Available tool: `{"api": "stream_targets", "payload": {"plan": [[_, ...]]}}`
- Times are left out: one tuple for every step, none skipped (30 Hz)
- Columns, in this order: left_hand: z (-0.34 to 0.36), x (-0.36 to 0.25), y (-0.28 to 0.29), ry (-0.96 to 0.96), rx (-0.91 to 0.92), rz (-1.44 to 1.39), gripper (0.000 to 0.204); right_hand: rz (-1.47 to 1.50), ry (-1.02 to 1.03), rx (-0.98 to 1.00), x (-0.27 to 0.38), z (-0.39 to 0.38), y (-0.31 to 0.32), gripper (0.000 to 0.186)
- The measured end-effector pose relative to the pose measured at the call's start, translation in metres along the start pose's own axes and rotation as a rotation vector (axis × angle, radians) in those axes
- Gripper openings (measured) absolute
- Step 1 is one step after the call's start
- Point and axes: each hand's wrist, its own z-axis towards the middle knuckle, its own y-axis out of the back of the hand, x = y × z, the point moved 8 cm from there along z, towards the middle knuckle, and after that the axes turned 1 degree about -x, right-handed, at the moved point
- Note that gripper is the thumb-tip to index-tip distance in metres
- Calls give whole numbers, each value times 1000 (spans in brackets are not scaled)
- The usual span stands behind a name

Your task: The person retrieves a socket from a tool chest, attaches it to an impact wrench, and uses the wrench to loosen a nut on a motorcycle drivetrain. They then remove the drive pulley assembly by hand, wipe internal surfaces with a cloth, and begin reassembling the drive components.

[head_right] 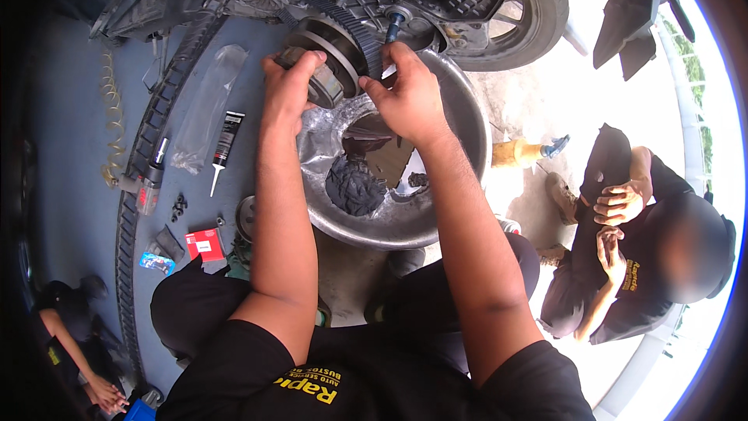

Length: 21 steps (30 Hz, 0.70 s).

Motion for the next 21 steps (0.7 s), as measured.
{"api": "stream_targets", "payload": {"plan": [[3, 1, 1, 23, -10, -26, 96, -1, 11, 6, 2, 0, -3, 42], [2, -4, 1, 27, -10, -30, 96, -2, 20, 11, 3, -1, -5, 42], [0, -6, -2, 95, 12, -83, 96, -48, -1, 16, 2, -1, -5, 41], [-1, -3, -5, 162, 33, -137, 96, -52, -2, 20, 0, -2, -5, 41], [3, -1, -5, 185, 14, -158, 83, -56, 36, -8, 3, -1, -1, 41], [9, -2, -2, 182, 8, -159, 83, -59, 74, -36, 6, -1, 2, 41], [14, -3, -6, 191, 91, -201, 74, -67, 72, -33, 7, 0, 2, 41], [18, -4, -12, 204, 178, -241, 66, -65, 71, -31, 5, 1, 2, 41], [21, -4, -12, 214, 180, -200, 57, -72, 96, -52, 6, 1, 4, 41], [24, -3, -11, 215, 178, -199, 57, -78, 121, -73, 7, 1, 5, 41], [22, -6, -12, 249, 193, -207, 60, -84, 121, -84, 8, 1, 7, 39], [21, -7, -12, 284, 208, -214, 63, -81, 118, -80, 6, 1, 7, 39], [24, -5, -11, 339, 173, -245, 66, -68, 109, -74, 2, 2, 7, 39], [27, -7, -11, 339, 172, -246, 66, -57, 103, -70, 1, 4, 9, 38], [28, -7, -11, 350, 185, -255, 66, -58, 103, -68, 0, 5, 8, 38], [29, -8, -12, 361, 199, -264, 65, -52, 104, -82, -1, 5, 10, 39], [32, -6, -11, 372, 208, -257, 66, -44, 102, -92, 1, 4, 10, 39], [34, -4, -10, 378, 204, -258, 66, -37, 100, -102, 2, 3, 9, 40], [35, -1, -9, 413, 186, -291, 66, 0, 69, -98, 0, 6, 11, 41], [39, -1, -7, 438, 169, -320, 66, 5, 71, -100, 2, 11, 11, 41], [43, 3, -5, 464, 177, -359, 65, -53, 100, -29, 6, 14, 5, 41]]}}
